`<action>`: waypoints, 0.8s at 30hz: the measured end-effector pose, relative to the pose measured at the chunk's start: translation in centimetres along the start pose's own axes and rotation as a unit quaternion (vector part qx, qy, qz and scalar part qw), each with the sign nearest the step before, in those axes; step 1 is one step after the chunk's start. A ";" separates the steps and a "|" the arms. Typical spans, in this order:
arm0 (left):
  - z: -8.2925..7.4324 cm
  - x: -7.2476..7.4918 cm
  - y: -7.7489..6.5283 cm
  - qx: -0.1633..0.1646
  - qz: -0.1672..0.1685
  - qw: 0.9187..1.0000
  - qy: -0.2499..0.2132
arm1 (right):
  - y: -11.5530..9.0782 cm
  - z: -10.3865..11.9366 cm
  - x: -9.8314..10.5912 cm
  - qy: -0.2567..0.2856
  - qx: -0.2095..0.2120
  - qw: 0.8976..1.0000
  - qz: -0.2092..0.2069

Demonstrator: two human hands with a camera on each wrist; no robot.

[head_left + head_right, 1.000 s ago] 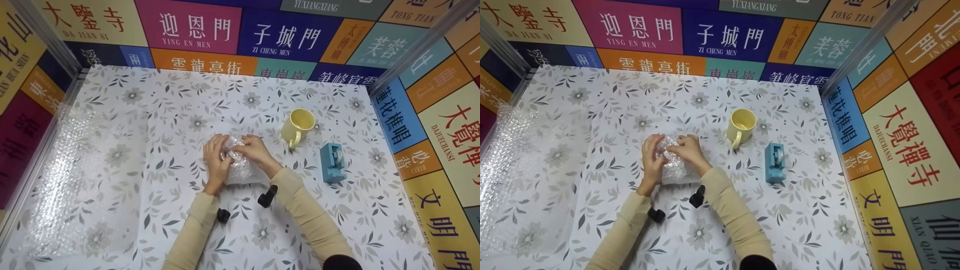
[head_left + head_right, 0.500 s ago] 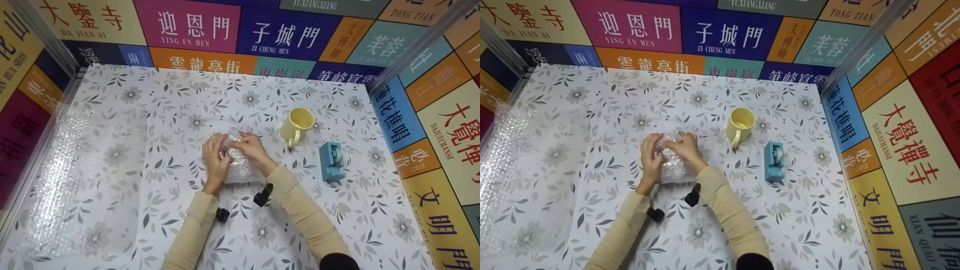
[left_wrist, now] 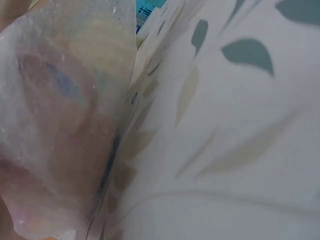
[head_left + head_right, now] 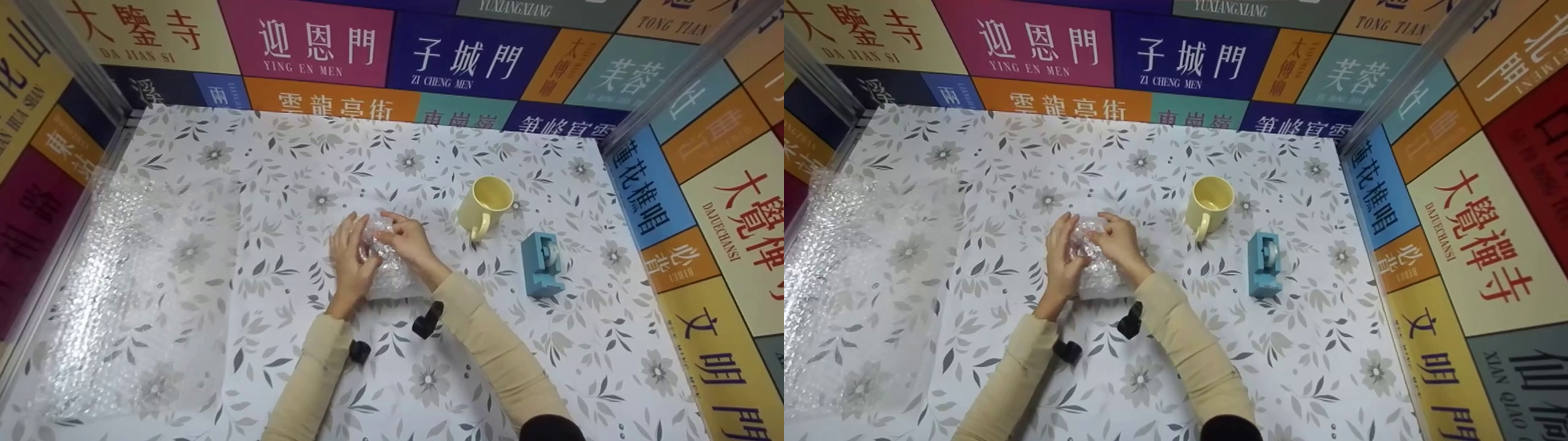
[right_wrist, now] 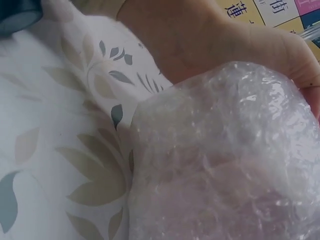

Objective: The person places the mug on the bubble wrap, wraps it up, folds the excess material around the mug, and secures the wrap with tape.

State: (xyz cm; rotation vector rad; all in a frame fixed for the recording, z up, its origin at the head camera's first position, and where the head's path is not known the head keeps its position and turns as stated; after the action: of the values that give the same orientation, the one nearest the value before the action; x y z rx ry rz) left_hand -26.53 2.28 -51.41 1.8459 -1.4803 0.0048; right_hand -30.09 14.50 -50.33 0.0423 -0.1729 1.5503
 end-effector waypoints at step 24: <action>3.6 -0.1 -3.4 0.352 0.061 0.912 -0.202 | -0.9 0.6 0.0 -0.112 0.098 0.989 -0.002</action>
State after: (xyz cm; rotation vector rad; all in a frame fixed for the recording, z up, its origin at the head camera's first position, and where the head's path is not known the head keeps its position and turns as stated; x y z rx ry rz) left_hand -25.29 0.53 -55.87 2.4181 -2.0706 0.2633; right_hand -29.26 14.38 -49.65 0.3726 -0.1957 1.5520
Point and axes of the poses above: each hand's wrist, its own y-axis towards the middle knuckle, its own x-axis out of the back of the hand, z = x × y, the point moved 8 cm from there along y, towards the middle knuckle, and after that the axes turned 11 degrees about y, right-handed, at the moved point
